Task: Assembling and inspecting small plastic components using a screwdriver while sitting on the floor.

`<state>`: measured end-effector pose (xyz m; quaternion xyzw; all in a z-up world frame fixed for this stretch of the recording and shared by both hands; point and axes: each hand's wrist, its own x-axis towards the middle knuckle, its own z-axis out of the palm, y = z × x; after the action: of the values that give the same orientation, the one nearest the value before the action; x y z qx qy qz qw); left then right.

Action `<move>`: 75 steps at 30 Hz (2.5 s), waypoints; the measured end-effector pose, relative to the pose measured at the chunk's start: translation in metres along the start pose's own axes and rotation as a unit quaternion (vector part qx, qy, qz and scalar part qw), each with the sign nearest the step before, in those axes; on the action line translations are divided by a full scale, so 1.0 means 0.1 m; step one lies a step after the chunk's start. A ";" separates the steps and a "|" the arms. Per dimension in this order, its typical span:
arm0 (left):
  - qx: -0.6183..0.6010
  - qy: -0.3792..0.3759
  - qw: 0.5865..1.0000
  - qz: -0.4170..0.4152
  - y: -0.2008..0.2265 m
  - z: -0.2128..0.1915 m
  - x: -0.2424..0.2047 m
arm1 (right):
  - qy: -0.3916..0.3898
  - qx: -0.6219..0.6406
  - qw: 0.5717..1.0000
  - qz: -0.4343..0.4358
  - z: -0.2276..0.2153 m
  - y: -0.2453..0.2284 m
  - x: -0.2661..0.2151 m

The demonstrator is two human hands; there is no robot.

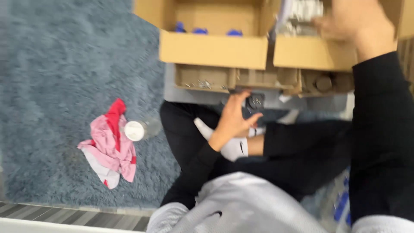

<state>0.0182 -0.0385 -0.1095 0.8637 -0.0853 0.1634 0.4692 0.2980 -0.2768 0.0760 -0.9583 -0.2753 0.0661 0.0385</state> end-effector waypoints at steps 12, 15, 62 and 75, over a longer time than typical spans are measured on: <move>-0.041 -0.033 0.998 -0.038 0.18 -0.16 0.07 | -0.050 0.020 0.995 0.079 0.22 0.08 0.21; -0.101 -0.019 0.992 -0.078 0.28 -0.26 0.08 | -0.033 0.090 0.987 0.127 -0.01 0.00 -0.05; -0.156 -0.023 0.985 0.070 0.65 -0.77 -0.05 | 0.060 0.792 0.592 0.137 2.23 -1.56 -2.28; -0.340 -0.148 0.928 -0.044 0.38 -0.86 -0.24 | -0.137 0.684 0.716 0.027 1.54 -1.60 -1.95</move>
<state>-0.0331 0.0125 -0.0446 0.6695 -0.1660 -0.0263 0.7235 0.0280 -0.2393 -0.0378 -0.6582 -0.1319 0.3683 0.6432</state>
